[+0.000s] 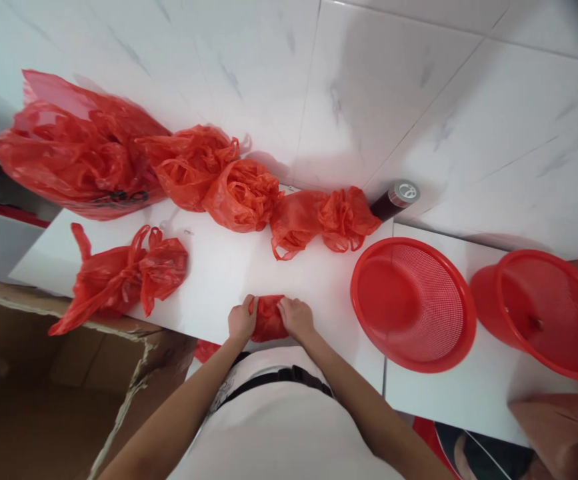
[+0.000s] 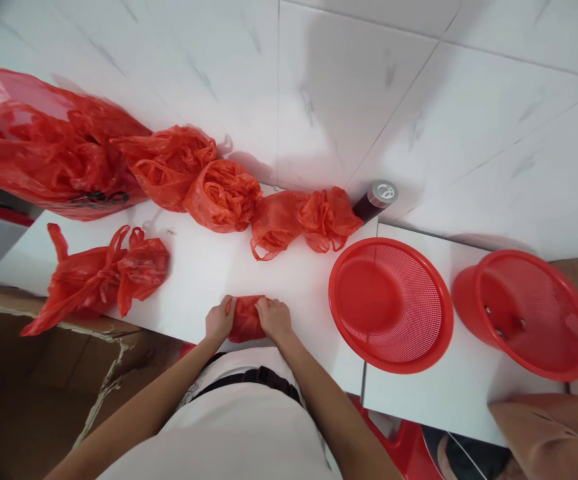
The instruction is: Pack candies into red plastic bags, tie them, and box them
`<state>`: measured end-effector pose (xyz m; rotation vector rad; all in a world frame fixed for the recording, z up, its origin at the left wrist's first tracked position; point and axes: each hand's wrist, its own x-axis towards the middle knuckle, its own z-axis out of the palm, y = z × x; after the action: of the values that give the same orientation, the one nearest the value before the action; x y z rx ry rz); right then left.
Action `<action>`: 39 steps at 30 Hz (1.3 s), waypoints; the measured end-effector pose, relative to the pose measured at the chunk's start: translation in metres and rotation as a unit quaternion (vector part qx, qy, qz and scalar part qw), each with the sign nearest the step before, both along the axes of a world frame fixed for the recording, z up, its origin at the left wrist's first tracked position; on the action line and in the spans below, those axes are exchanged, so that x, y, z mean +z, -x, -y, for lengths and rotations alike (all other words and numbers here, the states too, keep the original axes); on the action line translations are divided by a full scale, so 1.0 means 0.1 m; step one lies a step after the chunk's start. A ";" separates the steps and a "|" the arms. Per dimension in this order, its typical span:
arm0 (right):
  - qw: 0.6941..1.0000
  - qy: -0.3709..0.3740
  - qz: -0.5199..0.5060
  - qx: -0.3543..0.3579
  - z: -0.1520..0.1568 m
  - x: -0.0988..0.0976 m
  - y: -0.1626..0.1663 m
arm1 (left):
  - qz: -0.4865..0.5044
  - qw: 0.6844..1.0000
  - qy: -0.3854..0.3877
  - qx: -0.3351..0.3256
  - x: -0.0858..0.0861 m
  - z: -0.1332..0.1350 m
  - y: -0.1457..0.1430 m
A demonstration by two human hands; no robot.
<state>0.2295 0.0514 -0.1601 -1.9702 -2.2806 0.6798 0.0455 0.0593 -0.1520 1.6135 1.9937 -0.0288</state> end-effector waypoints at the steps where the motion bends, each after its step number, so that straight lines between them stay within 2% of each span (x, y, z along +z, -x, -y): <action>1: 1.000 0.009 -0.001 0.009 0.02 -0.02 0.04 | 0.000 1.000 0.001 0.002 -0.01 0.02 -0.03; 5: 0.999 0.028 0.010 -0.012 0.01 -0.05 -0.05 | 0.004 1.000 -0.001 0.005 0.01 0.05 -0.03; 10: 0.995 0.004 0.016 -0.095 -0.09 0.12 -0.40 | 0.026 1.000 -0.018 -0.006 0.18 0.06 0.16; 13: 0.990 -0.004 0.001 -0.138 -0.09 0.17 -0.49 | 0.047 0.999 -0.019 -0.009 0.25 0.10 0.24; 21: 0.974 0.029 -0.024 -0.225 -0.10 -0.05 -0.49 | 0.110 0.993 -0.012 0.040 0.11 0.18 0.32; 28: 0.962 0.053 -0.042 -0.266 -0.07 -0.12 -0.57 | 0.169 0.979 0.006 0.114 0.01 0.31 0.60; 34: 0.953 0.050 -0.087 -0.286 -0.06 -0.17 -0.53 | 0.191 0.964 0.035 0.180 -0.16 0.36 0.60; 36: 0.949 0.045 -0.115 -0.290 -0.05 -0.16 -0.54 | 0.195 0.963 0.035 0.180 -0.13 0.33 0.61; 39: 0.940 0.040 -0.173 -0.293 0.00 -0.12 -0.58 | 0.183 0.970 -0.003 0.161 0.04 0.26 0.66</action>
<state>0.2878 0.0516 -0.1719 -2.1857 -1.3864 0.9516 -0.0208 0.0334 -0.1483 1.1769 1.9321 0.3719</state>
